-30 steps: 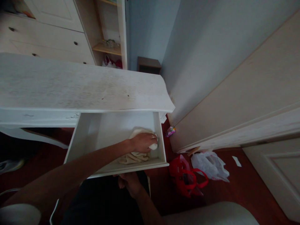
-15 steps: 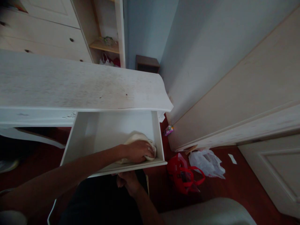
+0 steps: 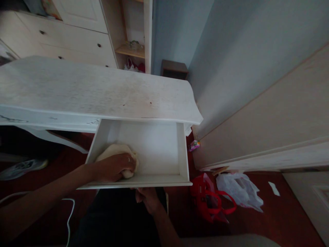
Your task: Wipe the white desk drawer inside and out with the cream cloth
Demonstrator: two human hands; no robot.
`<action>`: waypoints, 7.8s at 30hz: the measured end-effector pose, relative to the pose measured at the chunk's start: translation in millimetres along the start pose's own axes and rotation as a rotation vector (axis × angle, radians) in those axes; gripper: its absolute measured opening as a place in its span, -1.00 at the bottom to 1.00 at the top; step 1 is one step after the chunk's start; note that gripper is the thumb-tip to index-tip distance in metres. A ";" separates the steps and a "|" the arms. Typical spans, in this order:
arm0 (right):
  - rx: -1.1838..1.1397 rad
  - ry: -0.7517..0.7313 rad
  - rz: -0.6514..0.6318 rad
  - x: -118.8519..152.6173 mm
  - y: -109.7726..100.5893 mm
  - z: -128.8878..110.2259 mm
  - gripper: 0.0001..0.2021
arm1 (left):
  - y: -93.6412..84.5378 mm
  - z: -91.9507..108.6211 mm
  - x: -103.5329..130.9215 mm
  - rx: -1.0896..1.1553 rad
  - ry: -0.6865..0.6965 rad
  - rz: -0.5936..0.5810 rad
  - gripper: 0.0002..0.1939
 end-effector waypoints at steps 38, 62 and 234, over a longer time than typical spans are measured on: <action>-0.160 -0.091 0.036 4.5 6.4 -8.3 -0.78 | -71.7 -112.0 -9.1 -0.474 -0.638 0.149 -0.40; -0.075 -0.082 0.064 3.8 4.4 -5.8 -0.68 | -46.2 -38.8 -164.1 -0.563 -0.156 0.345 -0.58; 0.362 -0.671 0.419 -112.8 -35.0 -384.0 -0.69 | -20.1 -63.2 114.1 -0.257 -0.797 1.364 -0.57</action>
Point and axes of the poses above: each hand's wrist, its own x-axis away from the middle knuckle, its own y-axis out of the palm, z = x × y, the point moved 6 cm from there along -x, towards the middle knuckle, and after that the axes turned 13 degrees about y, right-handed, at the moved point
